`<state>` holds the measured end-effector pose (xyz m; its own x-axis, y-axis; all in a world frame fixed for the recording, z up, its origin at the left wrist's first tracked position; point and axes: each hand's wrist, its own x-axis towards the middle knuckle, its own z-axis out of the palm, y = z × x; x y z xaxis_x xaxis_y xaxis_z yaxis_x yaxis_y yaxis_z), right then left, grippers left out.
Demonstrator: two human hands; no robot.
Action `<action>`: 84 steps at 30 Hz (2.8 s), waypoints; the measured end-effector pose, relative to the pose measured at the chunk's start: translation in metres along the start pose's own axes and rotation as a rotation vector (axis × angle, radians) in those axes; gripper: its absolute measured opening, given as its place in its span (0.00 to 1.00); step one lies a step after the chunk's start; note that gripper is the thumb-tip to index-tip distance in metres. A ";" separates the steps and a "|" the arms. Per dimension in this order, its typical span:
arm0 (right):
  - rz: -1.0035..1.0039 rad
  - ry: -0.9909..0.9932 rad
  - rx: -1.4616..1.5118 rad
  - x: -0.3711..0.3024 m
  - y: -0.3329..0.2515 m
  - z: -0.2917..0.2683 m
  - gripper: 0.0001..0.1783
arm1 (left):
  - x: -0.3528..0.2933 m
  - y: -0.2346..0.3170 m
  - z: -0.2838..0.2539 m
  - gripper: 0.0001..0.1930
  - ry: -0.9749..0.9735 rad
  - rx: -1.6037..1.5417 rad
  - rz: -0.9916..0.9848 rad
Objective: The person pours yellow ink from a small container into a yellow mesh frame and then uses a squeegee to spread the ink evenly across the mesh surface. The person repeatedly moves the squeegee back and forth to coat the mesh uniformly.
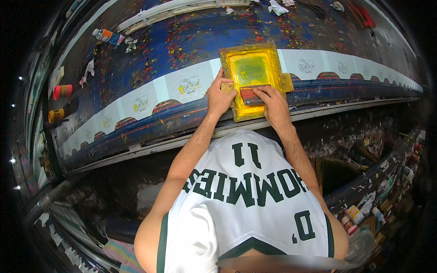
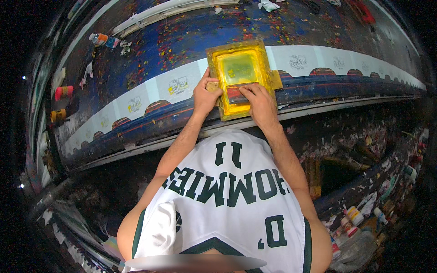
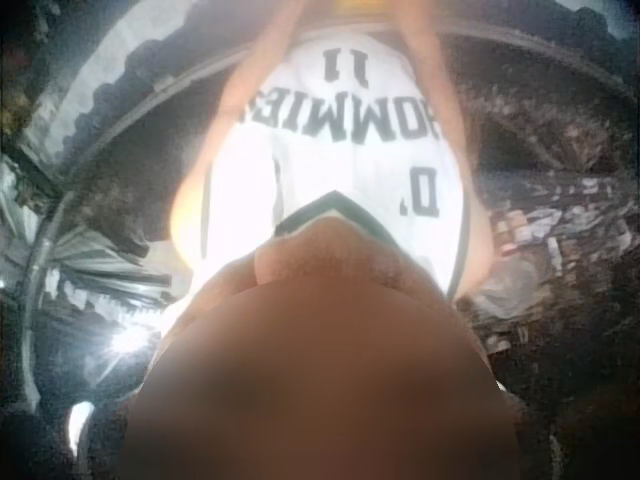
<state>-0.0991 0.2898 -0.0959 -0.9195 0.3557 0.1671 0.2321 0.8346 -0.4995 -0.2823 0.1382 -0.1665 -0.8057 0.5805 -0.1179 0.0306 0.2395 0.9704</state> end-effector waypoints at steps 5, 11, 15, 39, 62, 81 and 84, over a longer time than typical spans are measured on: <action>-0.011 -0.049 -0.035 0.010 -0.007 -0.011 0.30 | -0.003 0.006 -0.001 0.17 0.021 -0.040 0.028; -0.123 -0.080 0.015 0.027 -0.046 -0.002 0.32 | -0.022 0.013 -0.066 0.16 0.087 -0.005 0.066; -0.285 -0.176 0.027 0.038 -0.091 0.019 0.31 | -0.066 0.017 -0.130 0.18 0.207 -0.108 0.005; -0.678 -0.303 0.191 0.029 -0.190 0.087 0.17 | -0.208 0.005 -0.223 0.17 0.562 -0.168 -0.149; -0.461 -0.296 0.061 0.048 -0.151 0.059 0.26 | -0.127 0.002 -0.194 0.17 0.353 -0.253 -0.097; -0.073 -0.023 -0.028 0.008 0.114 -0.104 0.29 | 0.028 0.055 0.123 0.17 0.027 -0.207 -0.020; -0.030 -0.026 -0.049 0.003 0.157 -0.126 0.28 | 0.041 0.063 0.174 0.16 0.008 -0.249 -0.068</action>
<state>-0.0251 0.4746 -0.0665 -0.9340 0.3197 0.1593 0.2188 0.8647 -0.4522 -0.2103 0.3121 -0.1463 -0.8057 0.5631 -0.1836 -0.1692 0.0782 0.9825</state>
